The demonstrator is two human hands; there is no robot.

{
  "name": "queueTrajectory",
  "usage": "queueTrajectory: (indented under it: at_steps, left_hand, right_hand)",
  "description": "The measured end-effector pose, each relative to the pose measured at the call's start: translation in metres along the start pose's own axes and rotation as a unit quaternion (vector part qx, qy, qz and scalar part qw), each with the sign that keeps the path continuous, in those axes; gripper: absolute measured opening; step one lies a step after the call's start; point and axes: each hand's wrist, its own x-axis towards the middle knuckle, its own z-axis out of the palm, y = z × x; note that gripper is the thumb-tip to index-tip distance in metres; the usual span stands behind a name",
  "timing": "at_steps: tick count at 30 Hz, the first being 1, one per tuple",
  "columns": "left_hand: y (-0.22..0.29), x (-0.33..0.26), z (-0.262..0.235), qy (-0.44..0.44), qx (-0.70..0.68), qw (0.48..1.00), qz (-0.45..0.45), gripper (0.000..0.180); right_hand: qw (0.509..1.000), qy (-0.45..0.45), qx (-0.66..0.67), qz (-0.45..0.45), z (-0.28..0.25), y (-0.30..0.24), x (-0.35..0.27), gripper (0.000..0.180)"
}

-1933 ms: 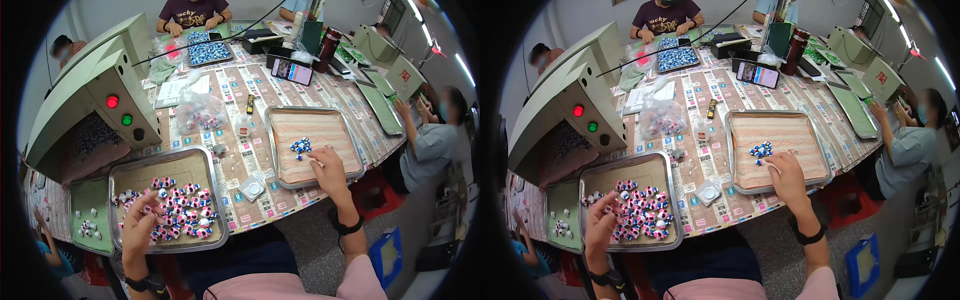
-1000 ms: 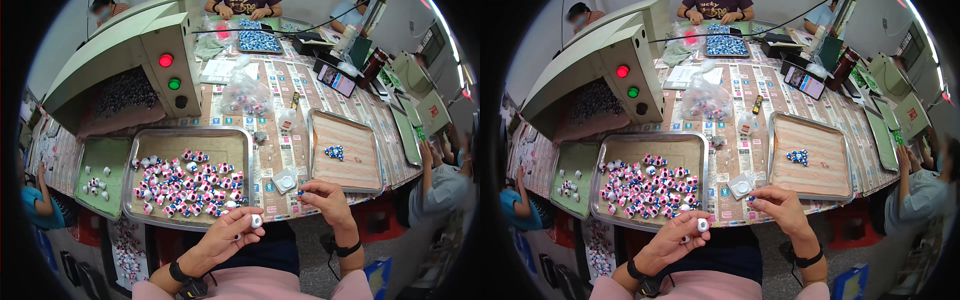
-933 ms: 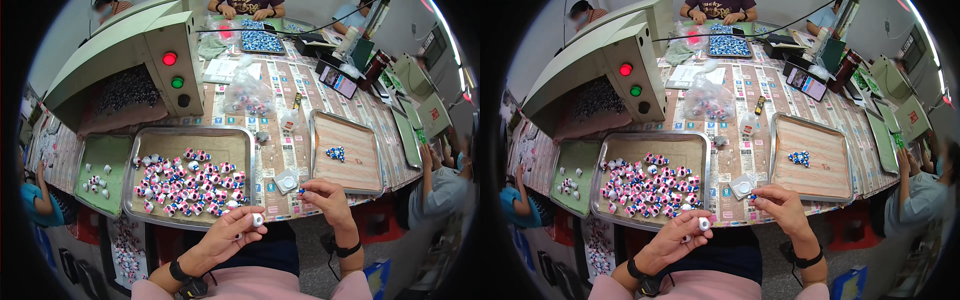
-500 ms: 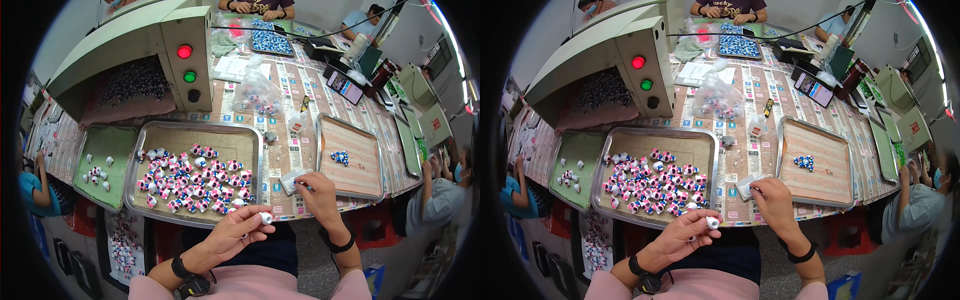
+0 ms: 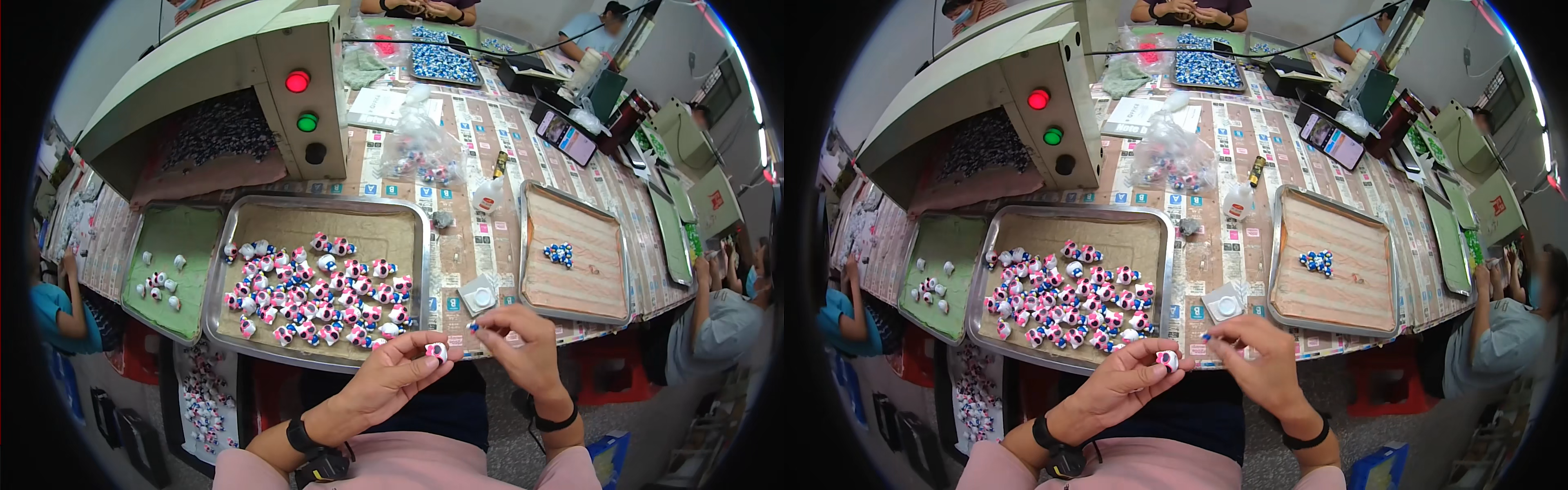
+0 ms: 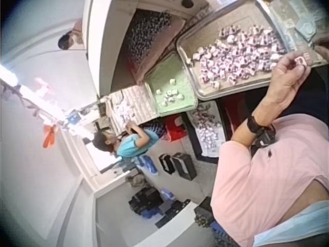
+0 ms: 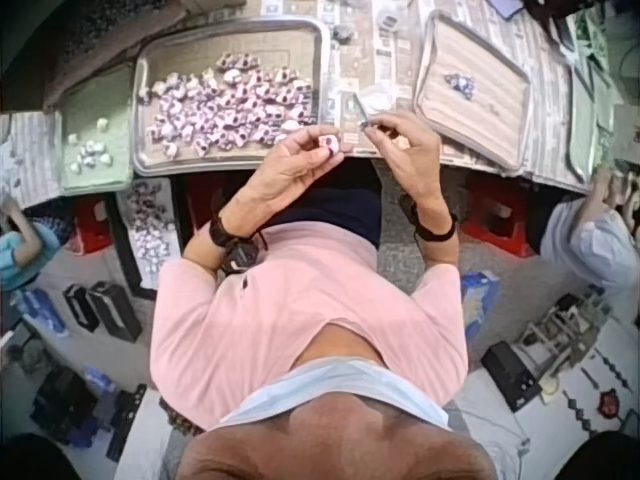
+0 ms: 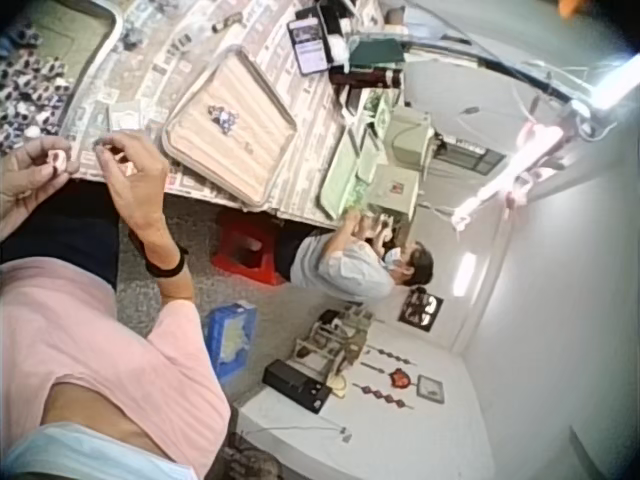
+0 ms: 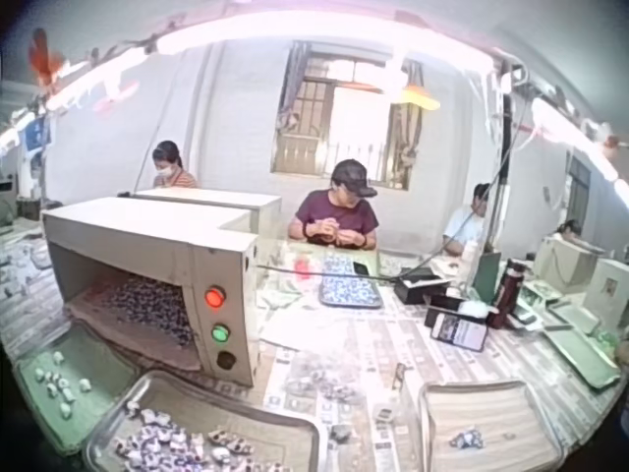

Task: The person assembles small, round, white and pink patterned candy pieces by hand. They pick up a base piece from a tray, insert a small blue component into it, and place the finished unit onto a separate tray. The process is repeated continuously throughout the clip.

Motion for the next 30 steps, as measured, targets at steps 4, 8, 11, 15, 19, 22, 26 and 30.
queueTrajectory:
  at_steps: [4, 8, 11, 15, 19, 22, 26, 30]
  left_hand:
    - [-0.003, 0.001, -0.002, -0.003, 0.023, 1.000, -0.003, 0.031]
    - [-0.006, 0.002, -0.001, 0.003, 0.059, 0.998, -0.005, 0.034]
    - [-0.006, 0.002, 0.003, 0.013, 0.082, 0.996, -0.013, 0.034]
    - [-0.008, 0.002, 0.003, 0.024, 0.090, 0.996, -0.005, 0.034]
    - [-0.011, 0.001, 0.004, 0.025, 0.108, 0.994, 0.005, 0.035]
    - [-0.014, 0.001, 0.004, 0.028, 0.138, 0.990, 0.031, 0.035]
    - [-0.014, -0.002, 0.001, 0.042, 0.172, 0.983, 0.045, 0.034]
    - [-0.008, -0.004, -0.001, 0.027, 0.193, 0.980, 0.038, 0.034]
  right_hand:
    - [0.995, -0.034, 0.098, 0.010, 0.003, -0.013, -0.017, 0.016]
    - [0.990, -0.024, 0.134, 0.034, 0.007, -0.010, -0.024, 0.017]
    - [0.991, -0.011, 0.131, 0.021, 0.010, -0.005, -0.024, 0.018]
    - [0.994, -0.027, 0.106, 0.009, 0.008, -0.006, -0.021, 0.017]
    - [0.995, -0.039, 0.094, -0.016, 0.007, 0.001, -0.024, 0.017]
    - [0.993, -0.032, 0.109, -0.028, 0.009, 0.002, -0.027, 0.019]
    - [0.994, -0.035, 0.094, -0.036, 0.013, -0.001, -0.027, 0.019]
    - [0.993, -0.063, 0.094, -0.040, 0.010, -0.003, -0.022, 0.021]
